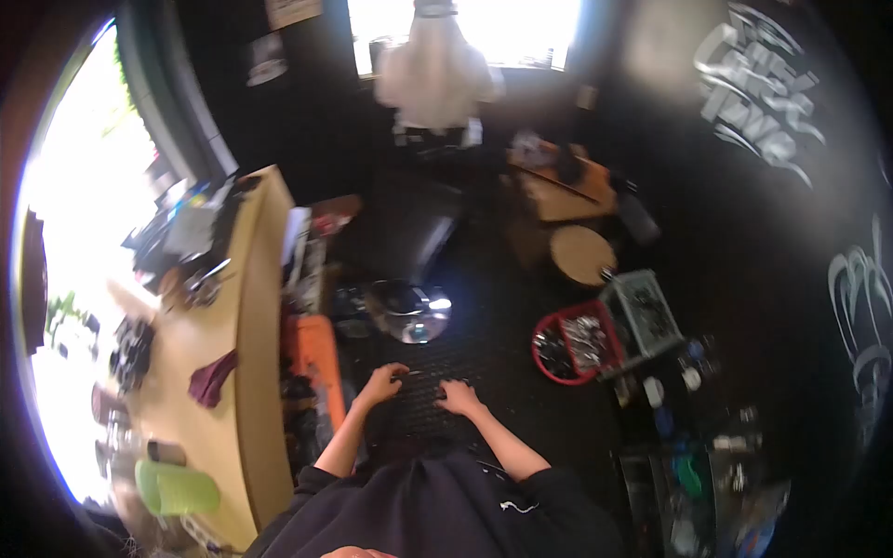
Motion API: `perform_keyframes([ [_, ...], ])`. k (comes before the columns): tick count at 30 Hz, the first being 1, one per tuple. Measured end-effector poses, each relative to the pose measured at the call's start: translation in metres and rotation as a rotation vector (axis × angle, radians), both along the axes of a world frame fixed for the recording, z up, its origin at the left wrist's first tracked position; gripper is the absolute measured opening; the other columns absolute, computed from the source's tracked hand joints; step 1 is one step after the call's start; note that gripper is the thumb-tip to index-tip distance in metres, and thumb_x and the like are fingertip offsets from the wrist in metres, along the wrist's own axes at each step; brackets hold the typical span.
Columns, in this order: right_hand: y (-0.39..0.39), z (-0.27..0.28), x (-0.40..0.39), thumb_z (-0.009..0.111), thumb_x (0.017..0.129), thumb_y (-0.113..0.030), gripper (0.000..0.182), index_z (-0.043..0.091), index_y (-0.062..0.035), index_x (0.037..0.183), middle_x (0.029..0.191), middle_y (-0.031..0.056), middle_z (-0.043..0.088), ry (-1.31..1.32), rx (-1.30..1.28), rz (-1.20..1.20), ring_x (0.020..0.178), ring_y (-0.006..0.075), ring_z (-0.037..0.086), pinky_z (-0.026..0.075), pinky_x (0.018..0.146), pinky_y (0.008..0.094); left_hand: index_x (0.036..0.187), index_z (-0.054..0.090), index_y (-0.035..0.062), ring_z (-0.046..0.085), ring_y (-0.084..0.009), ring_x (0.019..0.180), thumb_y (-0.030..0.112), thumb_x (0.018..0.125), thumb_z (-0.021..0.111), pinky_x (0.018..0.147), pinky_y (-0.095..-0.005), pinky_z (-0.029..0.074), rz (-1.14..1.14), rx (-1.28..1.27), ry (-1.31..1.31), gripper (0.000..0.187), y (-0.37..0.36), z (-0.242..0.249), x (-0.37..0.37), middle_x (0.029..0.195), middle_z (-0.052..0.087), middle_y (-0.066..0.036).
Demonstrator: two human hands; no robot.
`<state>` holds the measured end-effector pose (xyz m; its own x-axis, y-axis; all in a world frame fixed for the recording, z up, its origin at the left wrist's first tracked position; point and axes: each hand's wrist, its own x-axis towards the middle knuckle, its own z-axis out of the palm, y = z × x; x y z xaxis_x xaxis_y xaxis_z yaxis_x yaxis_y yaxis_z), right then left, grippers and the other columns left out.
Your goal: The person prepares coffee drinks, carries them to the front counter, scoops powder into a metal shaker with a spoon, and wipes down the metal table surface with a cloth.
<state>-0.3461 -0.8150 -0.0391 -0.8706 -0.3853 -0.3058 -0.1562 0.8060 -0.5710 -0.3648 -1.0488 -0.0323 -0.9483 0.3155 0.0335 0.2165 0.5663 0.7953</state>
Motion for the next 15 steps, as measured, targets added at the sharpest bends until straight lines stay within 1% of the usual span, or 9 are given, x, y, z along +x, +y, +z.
perform_keyframes([
  [1,0.038,-0.015,0.023,0.073,0.071,-0.04,0.041,0.063,-0.0088,0.096,0.099,0.0153,0.064,-0.153,0.036,-0.055,0.098,0.033,0.06,0.047,0.083,0.044,0.107,0.063,0.0037,0.064,-0.0266,0.09,0.006,0.071,0.059,0.078,-0.0348,0.05,-0.113,-0.015,-0.103,0.037,0.028,-0.022,-0.001,0.094,0.065,-0.015],
  [2,0.076,-0.042,0.05,0.073,0.071,-0.04,0.043,0.064,-0.0084,0.097,0.096,0.0155,0.066,-0.158,0.037,-0.137,0.094,0.032,0.062,0.049,0.08,0.0428,0.107,0.063,0.0037,0.064,-0.0266,0.09,0.006,0.071,0.059,0.078,-0.0348,0.05,-0.189,-0.014,-0.1,0.037,0.059,-0.035,-0.002,0.094,0.065,-0.015],
  [3,0.111,-0.063,0.081,0.074,0.07,-0.04,0.044,0.064,-0.008,0.099,0.093,0.0158,0.067,-0.164,0.038,-0.22,0.09,0.031,0.064,0.05,0.077,0.0416,0.108,0.063,0.0046,0.064,-0.0254,0.089,0.01,0.072,0.059,0.078,-0.0348,0.05,-0.3,-0.043,-0.236,0.037,0.09,-0.044,-0.001,0.091,0.066,-0.014],
  [4,0.14,-0.064,0.112,0.074,0.071,-0.04,0.044,0.064,-0.0076,0.099,0.091,0.015,0.067,-0.232,0.057,-0.365,0.088,0.0302,0.065,0.05,0.076,0.0412,0.109,0.064,0.0055,0.065,-0.0243,0.088,0.013,0.073,0.059,0.078,-0.0348,0.051,-0.411,-0.081,-0.372,0.037,0.121,-0.053,0.003,0.089,0.067,-0.013],
  [5,0.167,-0.064,0.143,0.074,0.071,-0.039,0.044,0.065,-0.0072,0.099,0.09,0.0143,0.068,-0.301,0.071,-0.51,0.087,0.0294,0.065,0.05,0.075,0.0407,0.109,0.064,0.0055,0.065,-0.0243,0.088,0.013,0.073,0.059,0.078,-0.0348,0.051,-0.488,-0.09,-0.372,0.037,0.151,-0.061,0.009,0.089,0.067,-0.013],
  [7,0.216,-0.096,0.205,0.073,0.071,-0.038,0.041,0.066,-0.006,0.096,0.09,0.0136,0.068,-0.31,0.057,-0.672,0.085,0.0288,0.065,0.05,0.074,0.0403,0.109,0.064,0.0081,0.066,-0.0226,0.084,0.015,0.076,0.058,0.076,-0.0352,0.051,-0.602,-0.249,-0.52,0.035,0.206,-0.077,0.015,0.089,0.068,-0.011],
  [9,0.249,-0.125,0.259,0.072,0.072,-0.037,0.038,0.067,-0.0049,0.092,0.089,0.0128,0.068,-0.318,0.034,-0.832,0.083,0.0283,0.066,0.05,0.073,0.0399,0.109,0.065,0.0098,0.066,-0.0225,0.084,0.017,0.077,0.058,0.076,-0.0344,0.051,-0.773,-0.303,-0.443,0.034,0.244,-0.102,0.019,0.09,0.069,-0.01],
  [11,0.263,-0.142,0.31,0.071,0.073,-0.035,0.034,0.068,-0.0027,0.084,0.084,0.0132,0.068,-0.48,-0.061,-1.146,0.077,0.0281,0.067,0.051,0.07,0.0384,0.109,0.065,0.0094,0.066,-0.0226,0.087,0.02,0.077,0.059,0.078,-0.0344,0.051,-0.784,-0.262,-0.427,0.034,0.274,-0.118,0.021,0.091,0.069,-0.012],
  [15,0.255,-0.166,0.394,0.07,0.075,-0.036,0.036,0.068,-0.0005,0.081,0.073,0.0126,0.067,-0.482,0.098,-1.506,0.064,0.0259,0.065,0.05,0.065,0.0366,0.11,0.064,0.008,0.064,-0.0279,0.099,0.031,0.082,0.059,0.083,-0.0379,0.05,-0.855,-0.734,-0.342,0.036,0.315,-0.14,0.004,0.106,0.066,-0.016],
])
